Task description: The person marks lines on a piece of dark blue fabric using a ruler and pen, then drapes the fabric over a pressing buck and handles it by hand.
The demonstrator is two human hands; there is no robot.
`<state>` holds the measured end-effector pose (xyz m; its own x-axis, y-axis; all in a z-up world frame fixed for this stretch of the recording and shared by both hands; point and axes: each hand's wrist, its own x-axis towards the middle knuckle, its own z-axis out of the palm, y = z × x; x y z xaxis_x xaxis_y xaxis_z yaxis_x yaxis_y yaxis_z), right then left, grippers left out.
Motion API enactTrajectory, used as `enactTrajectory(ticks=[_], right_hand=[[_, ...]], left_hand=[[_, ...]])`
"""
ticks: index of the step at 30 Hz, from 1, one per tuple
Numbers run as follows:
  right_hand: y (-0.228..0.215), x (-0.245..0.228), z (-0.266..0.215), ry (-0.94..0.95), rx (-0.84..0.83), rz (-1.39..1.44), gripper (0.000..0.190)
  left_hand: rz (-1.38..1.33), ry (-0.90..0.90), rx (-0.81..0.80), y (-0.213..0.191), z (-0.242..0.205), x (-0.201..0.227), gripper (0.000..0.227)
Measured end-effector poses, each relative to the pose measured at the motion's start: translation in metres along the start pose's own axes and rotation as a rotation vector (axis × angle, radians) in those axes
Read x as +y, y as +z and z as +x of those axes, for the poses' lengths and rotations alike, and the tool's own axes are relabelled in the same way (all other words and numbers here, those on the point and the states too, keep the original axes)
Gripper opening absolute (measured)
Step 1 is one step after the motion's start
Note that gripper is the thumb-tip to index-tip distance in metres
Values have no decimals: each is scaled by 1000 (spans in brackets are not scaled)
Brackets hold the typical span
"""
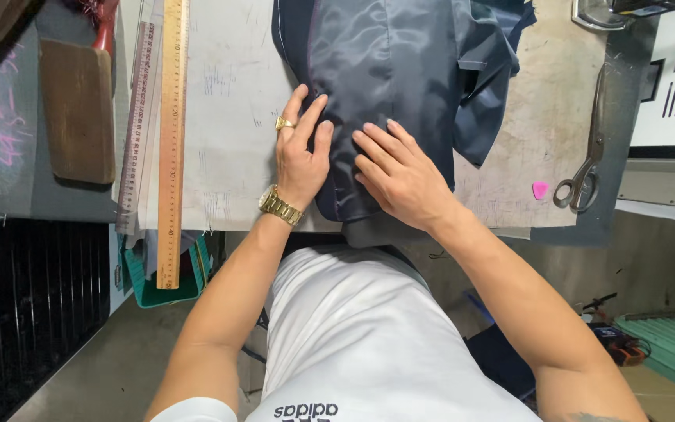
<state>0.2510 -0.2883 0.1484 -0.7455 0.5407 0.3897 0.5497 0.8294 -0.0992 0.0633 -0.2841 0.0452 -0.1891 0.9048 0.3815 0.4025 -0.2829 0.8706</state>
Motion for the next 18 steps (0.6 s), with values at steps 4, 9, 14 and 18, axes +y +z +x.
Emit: enactTrajectory(ticks=[4, 9, 14, 18], right_hand=[[-28, -12, -31, -8, 66, 99, 15], [-33, -45, -71, 97, 116, 184, 12], [-41, -35, -94, 208, 160, 125, 9], [-34, -40, -112, 269, 223, 131, 6]], left_hand=[[-16, -270, 69, -16, -33, 11, 27], [-388, -826, -73, -28, -102, 28, 40], [-93, -531, -69, -46, -105, 45, 27], [88, 88, 13, -35, -59, 55, 9]])
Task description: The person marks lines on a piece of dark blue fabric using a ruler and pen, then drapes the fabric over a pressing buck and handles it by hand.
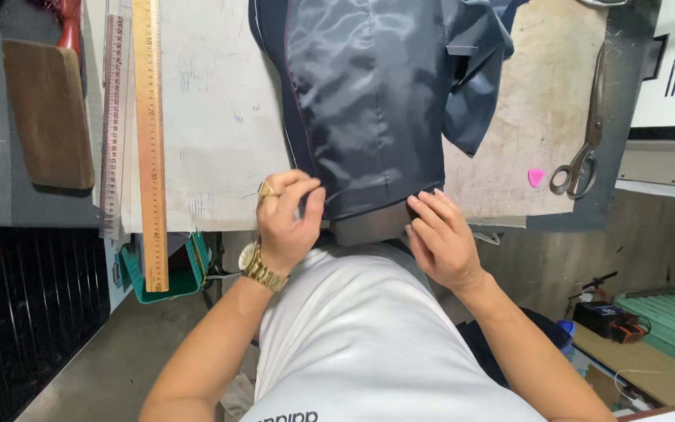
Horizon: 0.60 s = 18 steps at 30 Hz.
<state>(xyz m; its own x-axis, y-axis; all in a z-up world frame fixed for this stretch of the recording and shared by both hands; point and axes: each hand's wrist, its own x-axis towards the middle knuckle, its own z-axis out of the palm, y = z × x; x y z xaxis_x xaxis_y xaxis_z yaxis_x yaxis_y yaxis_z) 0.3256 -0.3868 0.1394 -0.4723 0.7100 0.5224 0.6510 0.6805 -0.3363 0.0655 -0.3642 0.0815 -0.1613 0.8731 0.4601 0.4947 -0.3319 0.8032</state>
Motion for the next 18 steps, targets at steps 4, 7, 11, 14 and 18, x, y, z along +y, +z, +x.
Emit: enactTrajectory(ticks=[4, 7, 11, 14, 18], right_hand=[[-7, -1, 3, 41, 60, -27, 7], [-12, -5, 6, 16, -96, 3, 9], [-7, -1, -2, 55, -101, 26, 8], [-6, -4, 1, 16, -94, 42, 10], [-3, -7, 9, -81, -104, 98, 18]], left_hand=[[81, 255, -31, 22, 68, 15, 11], [174, 340, -283, 38, 112, 31, 19], [346, 407, -528, 69, 136, 25, 39], [425, 398, -609, 82, 141, 18, 47], [444, 409, -611, 84, 143, 17, 46]])
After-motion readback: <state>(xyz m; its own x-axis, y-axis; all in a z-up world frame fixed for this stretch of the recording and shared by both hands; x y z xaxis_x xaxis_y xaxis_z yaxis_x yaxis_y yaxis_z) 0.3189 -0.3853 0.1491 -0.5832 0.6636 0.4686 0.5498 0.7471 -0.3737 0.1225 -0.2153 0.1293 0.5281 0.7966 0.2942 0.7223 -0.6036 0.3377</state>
